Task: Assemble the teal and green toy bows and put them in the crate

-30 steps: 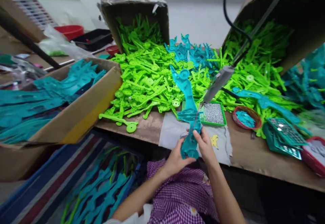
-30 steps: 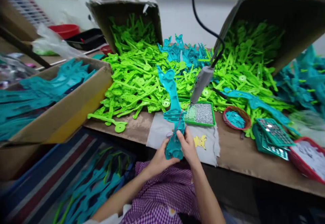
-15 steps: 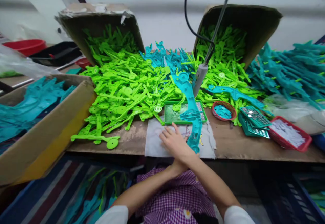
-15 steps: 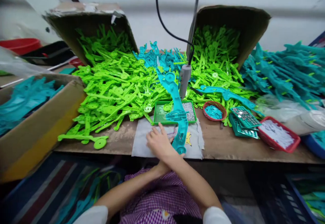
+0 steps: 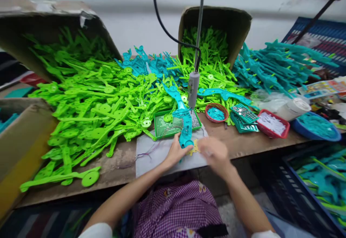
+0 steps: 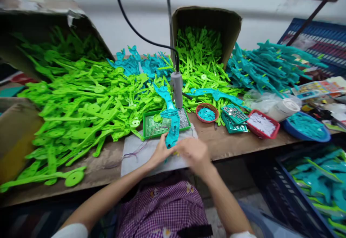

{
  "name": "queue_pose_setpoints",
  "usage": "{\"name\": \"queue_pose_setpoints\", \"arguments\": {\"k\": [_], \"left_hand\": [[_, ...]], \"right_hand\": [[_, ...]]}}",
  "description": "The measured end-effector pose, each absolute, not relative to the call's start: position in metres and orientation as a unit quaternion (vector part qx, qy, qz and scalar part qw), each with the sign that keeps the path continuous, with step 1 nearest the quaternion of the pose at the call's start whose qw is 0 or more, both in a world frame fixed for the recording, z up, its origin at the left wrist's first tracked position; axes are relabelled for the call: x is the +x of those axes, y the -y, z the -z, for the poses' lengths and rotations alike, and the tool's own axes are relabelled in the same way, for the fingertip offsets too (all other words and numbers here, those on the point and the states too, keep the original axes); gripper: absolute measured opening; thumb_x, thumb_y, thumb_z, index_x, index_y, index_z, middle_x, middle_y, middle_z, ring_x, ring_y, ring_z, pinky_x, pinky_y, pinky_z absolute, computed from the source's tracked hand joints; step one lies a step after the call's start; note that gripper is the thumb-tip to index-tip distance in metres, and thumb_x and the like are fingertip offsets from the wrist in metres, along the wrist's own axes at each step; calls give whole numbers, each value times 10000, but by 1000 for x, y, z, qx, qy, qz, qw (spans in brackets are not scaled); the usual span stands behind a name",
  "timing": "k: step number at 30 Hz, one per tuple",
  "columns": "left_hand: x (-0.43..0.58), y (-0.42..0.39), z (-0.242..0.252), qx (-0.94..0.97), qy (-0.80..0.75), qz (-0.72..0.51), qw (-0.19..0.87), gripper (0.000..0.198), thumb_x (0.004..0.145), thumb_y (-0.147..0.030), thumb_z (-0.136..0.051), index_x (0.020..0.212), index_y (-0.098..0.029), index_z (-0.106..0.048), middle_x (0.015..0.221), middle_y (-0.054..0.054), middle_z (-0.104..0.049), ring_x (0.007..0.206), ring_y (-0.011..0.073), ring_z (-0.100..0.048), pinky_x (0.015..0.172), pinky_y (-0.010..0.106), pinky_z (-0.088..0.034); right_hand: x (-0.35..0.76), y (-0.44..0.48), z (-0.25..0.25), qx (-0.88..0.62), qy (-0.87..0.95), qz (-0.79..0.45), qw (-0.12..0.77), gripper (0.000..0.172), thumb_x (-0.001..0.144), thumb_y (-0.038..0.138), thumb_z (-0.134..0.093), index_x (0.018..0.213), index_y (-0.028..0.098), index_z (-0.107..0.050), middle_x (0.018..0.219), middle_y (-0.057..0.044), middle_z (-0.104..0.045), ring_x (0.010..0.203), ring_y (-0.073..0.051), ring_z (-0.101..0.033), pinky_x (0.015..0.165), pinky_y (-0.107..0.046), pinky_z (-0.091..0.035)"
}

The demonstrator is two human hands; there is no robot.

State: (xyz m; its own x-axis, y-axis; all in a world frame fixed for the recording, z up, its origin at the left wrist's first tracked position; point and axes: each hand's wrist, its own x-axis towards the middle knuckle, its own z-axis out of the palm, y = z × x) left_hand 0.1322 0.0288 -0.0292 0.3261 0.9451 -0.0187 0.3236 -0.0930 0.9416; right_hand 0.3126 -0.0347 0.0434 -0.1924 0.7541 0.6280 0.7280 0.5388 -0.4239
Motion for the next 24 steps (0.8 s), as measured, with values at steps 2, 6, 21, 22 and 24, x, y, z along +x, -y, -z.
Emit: {"name": "queue_pose_setpoints", "arguments": {"k": [2, 6, 21, 22, 24], "left_hand": [[130, -41, 31, 679, -481, -310, 460, 797, 669, -430, -726, 1319, -135, -370, 1240, 157, -566, 1100, 285, -579, 956, 434, -449], [128, -45, 36, 696, -487, -292, 439, 797, 679, -451, -719, 1310, -128, -354, 1258, 168, -555, 1119, 294, -567, 970, 438, -431], [130, -42, 38, 703, -506, -282, 413, 793, 716, -481, -691, 1324, -121, -333, 1278, 173, -547, 1125, 284, -565, 952, 416, -441], [130, -42, 38, 703, -506, -282, 413, 790, 720, -483, -688, 1325, -121, -332, 1276, 172, -550, 1129, 284, -566, 952, 417, -442], [131, -42, 38, 701, -511, -282, 410, 784, 720, -485, -686, 1320, -122, -337, 1254, 170, -566, 1109, 287, -580, 936, 423, -452]], "right_hand": [[387, 13, -34, -649, 638, 41, 413, 276, 913, 339, -466, 948, 190, -696, 924, -108, -723, 837, -220, -654, 790, -376, -499], [513, -32, -18, -791, 502, 106, 334, 393, 907, 394, -429, 1013, 127, -696, 980, -151, -714, 871, -256, -635, 790, -378, -465], [549, -49, -1, -792, 582, 95, 155, 331, 917, 271, -404, 1022, 135, -687, 989, -148, -642, 861, -232, -579, 755, -328, -416], [547, -49, -2, -796, 579, 99, 148, 330, 916, 262, -396, 1014, 126, -680, 984, -159, -642, 848, -239, -578, 740, -336, -414], [546, -50, -4, -800, 573, 106, 141, 319, 910, 244, -390, 999, 106, -663, 969, -179, -644, 829, -251, -576, 718, -348, -410]]}}
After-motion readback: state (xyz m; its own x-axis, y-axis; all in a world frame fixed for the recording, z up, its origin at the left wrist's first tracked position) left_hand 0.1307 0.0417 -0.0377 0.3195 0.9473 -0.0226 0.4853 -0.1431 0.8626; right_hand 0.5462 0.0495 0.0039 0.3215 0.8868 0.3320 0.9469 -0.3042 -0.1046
